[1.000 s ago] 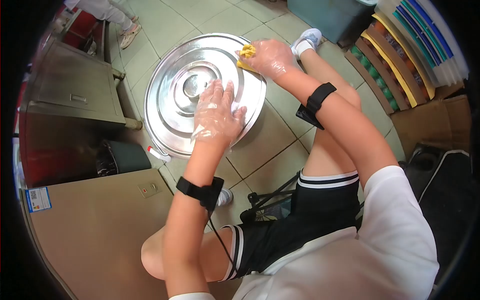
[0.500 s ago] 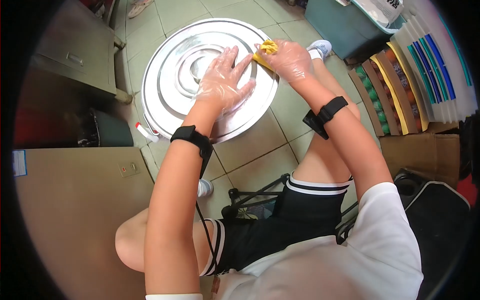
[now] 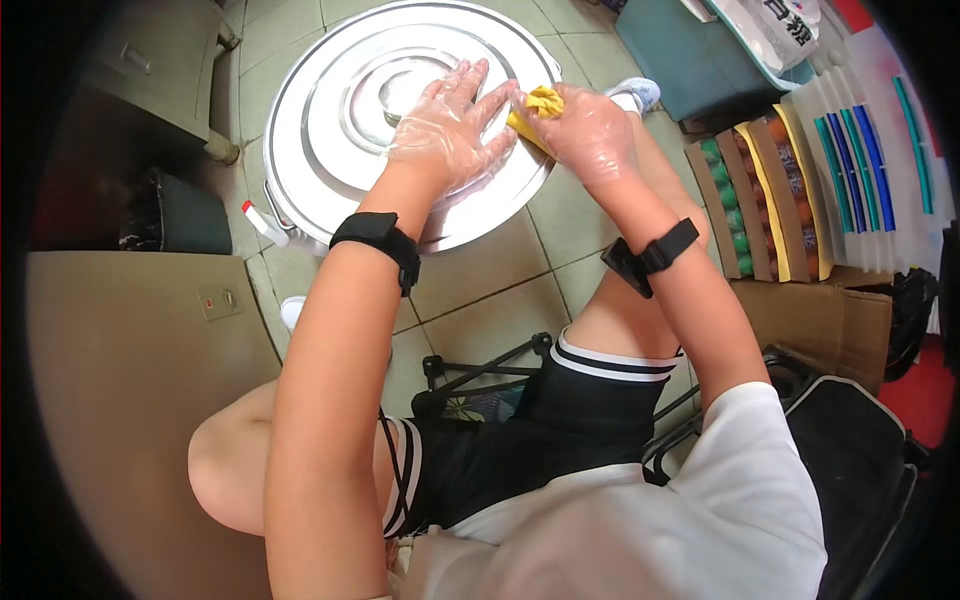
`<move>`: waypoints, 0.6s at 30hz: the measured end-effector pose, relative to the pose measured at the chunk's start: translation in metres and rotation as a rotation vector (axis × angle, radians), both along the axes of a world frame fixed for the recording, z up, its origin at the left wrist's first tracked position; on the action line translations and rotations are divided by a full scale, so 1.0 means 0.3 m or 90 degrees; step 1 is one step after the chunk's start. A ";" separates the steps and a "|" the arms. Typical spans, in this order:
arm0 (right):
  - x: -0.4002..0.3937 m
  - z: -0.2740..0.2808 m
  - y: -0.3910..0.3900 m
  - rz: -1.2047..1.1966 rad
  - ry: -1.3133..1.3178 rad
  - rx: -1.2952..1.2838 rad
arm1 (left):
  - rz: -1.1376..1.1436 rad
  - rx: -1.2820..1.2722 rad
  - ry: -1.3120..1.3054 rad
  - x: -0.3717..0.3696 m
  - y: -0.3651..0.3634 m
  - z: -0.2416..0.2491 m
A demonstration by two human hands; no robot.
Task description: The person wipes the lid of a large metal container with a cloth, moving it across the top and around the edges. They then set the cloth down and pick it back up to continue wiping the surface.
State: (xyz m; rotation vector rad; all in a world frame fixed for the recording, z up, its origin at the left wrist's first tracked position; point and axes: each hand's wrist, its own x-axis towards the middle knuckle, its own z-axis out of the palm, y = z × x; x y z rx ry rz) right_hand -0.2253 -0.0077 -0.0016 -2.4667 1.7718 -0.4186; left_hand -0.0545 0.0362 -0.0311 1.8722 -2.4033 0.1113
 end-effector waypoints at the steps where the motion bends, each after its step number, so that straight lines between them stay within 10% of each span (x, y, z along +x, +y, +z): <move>1: 0.000 0.004 -0.015 0.003 0.003 -0.002 | 0.006 0.004 -0.004 -0.002 0.001 0.001; 18: 0.018 -0.016 -0.091 -0.018 -0.004 -0.140 | 0.095 0.025 0.062 -0.035 0.069 -0.008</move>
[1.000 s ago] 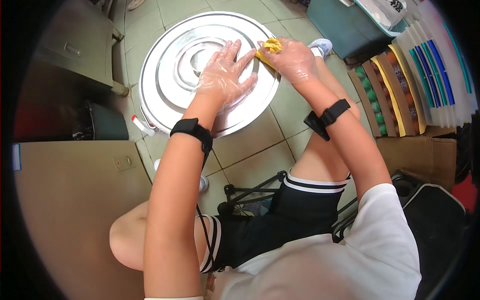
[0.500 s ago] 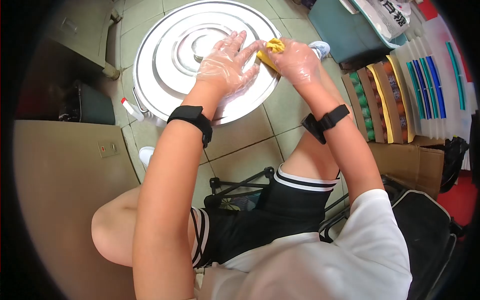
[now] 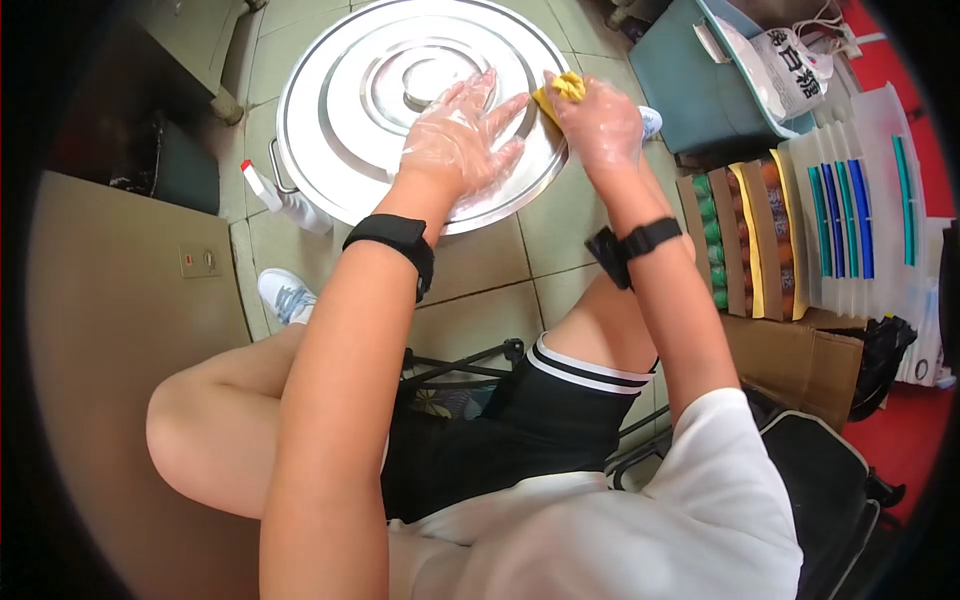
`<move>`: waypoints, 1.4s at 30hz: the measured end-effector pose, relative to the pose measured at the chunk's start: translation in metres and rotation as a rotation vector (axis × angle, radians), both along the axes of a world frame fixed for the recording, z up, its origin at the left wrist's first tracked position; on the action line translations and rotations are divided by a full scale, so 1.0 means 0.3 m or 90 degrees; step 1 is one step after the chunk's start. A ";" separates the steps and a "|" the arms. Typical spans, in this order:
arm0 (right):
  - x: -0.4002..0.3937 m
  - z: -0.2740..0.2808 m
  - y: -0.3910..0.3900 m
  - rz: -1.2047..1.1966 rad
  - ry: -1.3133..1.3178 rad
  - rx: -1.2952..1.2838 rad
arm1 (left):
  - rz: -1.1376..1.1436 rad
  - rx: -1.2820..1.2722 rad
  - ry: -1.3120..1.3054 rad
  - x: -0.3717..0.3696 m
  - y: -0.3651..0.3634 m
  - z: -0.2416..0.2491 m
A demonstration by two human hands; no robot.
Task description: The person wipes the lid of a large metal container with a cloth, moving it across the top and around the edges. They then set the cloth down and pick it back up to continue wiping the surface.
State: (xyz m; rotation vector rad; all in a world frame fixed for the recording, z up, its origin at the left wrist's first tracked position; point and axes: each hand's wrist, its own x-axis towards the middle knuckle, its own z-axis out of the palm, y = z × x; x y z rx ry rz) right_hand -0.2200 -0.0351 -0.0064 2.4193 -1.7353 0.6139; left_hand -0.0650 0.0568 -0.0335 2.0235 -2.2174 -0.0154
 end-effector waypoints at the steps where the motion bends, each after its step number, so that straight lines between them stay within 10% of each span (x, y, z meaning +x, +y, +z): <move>1: -0.009 -0.012 0.032 0.006 0.007 -0.001 | -0.003 0.000 -0.010 -0.001 0.001 0.009; 42: 0.029 0.046 -0.098 -0.035 0.028 0.082 | 0.007 0.007 -0.020 -0.008 0.000 0.015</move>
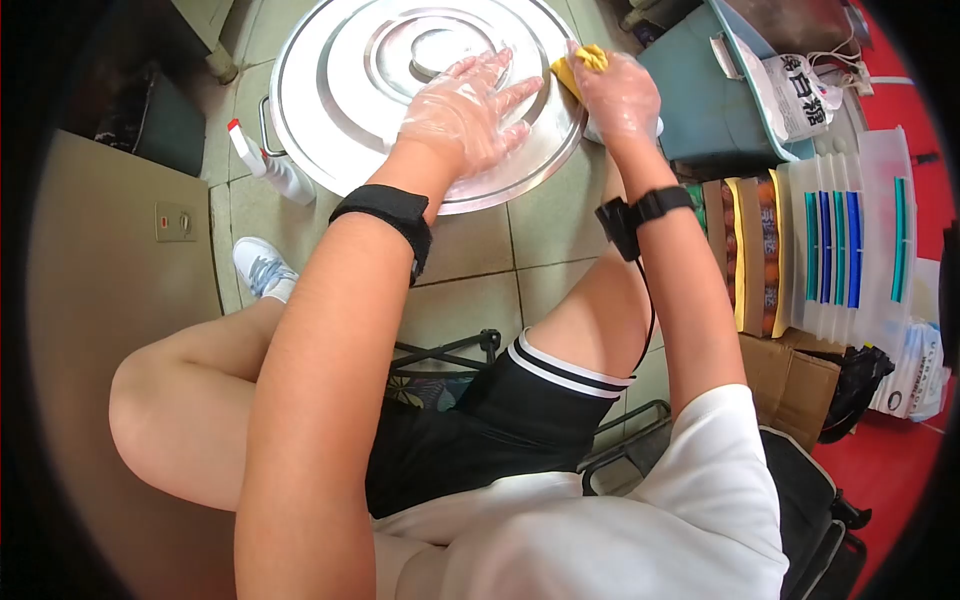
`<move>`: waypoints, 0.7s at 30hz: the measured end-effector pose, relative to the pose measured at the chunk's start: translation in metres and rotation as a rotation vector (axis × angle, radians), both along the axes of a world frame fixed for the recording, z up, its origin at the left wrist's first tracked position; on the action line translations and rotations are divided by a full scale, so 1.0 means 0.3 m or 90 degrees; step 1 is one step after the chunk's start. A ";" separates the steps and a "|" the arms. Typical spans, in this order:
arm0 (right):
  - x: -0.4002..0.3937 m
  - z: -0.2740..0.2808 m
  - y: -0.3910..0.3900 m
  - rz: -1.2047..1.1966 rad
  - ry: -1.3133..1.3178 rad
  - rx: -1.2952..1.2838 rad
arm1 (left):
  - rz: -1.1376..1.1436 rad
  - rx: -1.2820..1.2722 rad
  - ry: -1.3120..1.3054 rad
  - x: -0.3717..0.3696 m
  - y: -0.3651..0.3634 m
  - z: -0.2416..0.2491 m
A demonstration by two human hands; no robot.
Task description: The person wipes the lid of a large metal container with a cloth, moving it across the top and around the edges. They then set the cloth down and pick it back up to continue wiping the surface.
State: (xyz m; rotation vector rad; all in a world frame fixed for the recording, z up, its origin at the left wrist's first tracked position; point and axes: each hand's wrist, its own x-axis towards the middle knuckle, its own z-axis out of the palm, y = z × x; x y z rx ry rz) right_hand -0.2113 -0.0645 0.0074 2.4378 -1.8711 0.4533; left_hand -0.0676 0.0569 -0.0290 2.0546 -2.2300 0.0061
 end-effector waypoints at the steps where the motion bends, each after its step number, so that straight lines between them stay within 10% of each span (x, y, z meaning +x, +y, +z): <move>1: 0.004 -0.005 -0.010 -0.003 0.000 0.001 | 0.007 -0.003 0.010 0.001 -0.003 -0.003; 21: -0.047 -0.081 0.196 0.055 -0.076 -0.172 | 0.019 -0.007 0.022 -0.004 -0.004 -0.006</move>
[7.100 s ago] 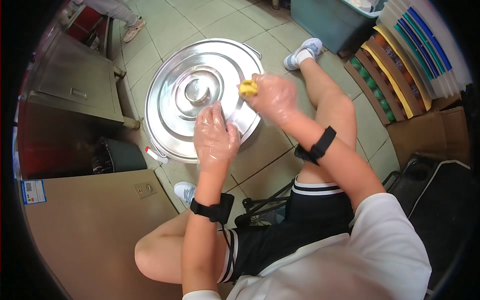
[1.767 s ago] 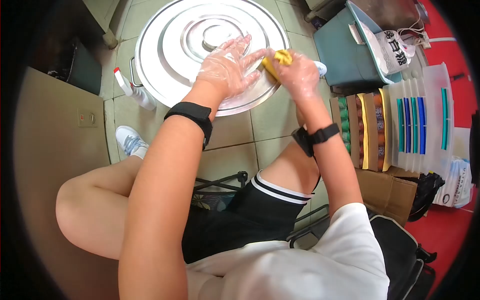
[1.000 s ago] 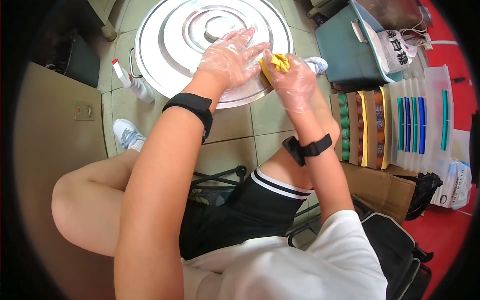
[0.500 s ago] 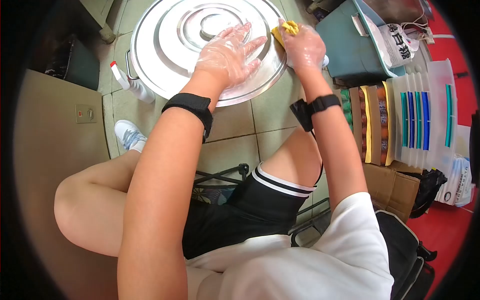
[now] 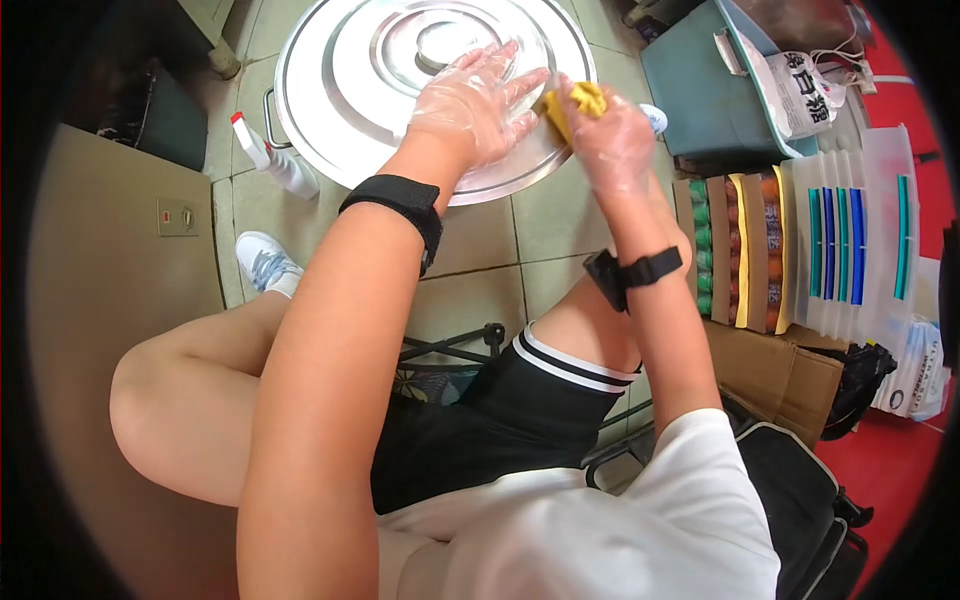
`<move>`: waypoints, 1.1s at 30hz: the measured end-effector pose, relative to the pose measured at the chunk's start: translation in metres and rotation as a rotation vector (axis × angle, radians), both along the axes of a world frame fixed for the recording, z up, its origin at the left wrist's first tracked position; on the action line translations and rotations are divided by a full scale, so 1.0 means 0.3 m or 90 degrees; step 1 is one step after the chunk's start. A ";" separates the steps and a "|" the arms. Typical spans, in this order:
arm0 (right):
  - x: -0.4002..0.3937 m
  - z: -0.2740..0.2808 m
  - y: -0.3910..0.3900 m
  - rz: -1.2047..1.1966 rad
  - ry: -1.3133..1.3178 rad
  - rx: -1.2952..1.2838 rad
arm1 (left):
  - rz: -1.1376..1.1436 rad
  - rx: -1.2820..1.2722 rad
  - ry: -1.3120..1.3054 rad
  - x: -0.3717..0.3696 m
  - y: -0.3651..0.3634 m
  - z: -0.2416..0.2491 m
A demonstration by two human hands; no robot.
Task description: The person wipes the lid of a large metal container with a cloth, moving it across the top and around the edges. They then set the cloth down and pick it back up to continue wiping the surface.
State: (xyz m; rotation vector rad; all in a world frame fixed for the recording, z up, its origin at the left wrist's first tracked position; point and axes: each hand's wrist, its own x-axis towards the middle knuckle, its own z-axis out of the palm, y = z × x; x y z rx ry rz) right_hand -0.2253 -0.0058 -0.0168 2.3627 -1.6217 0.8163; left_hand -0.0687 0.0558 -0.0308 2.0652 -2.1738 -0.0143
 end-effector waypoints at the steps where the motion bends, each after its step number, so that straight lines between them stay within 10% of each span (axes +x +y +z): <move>1: -0.010 0.006 -0.045 -0.014 0.006 0.054 | -0.002 0.003 -0.006 -0.002 -0.002 0.004; 33: -0.023 -0.014 -0.165 0.033 -0.097 0.020 | 0.021 0.003 0.005 -0.016 -0.019 -0.008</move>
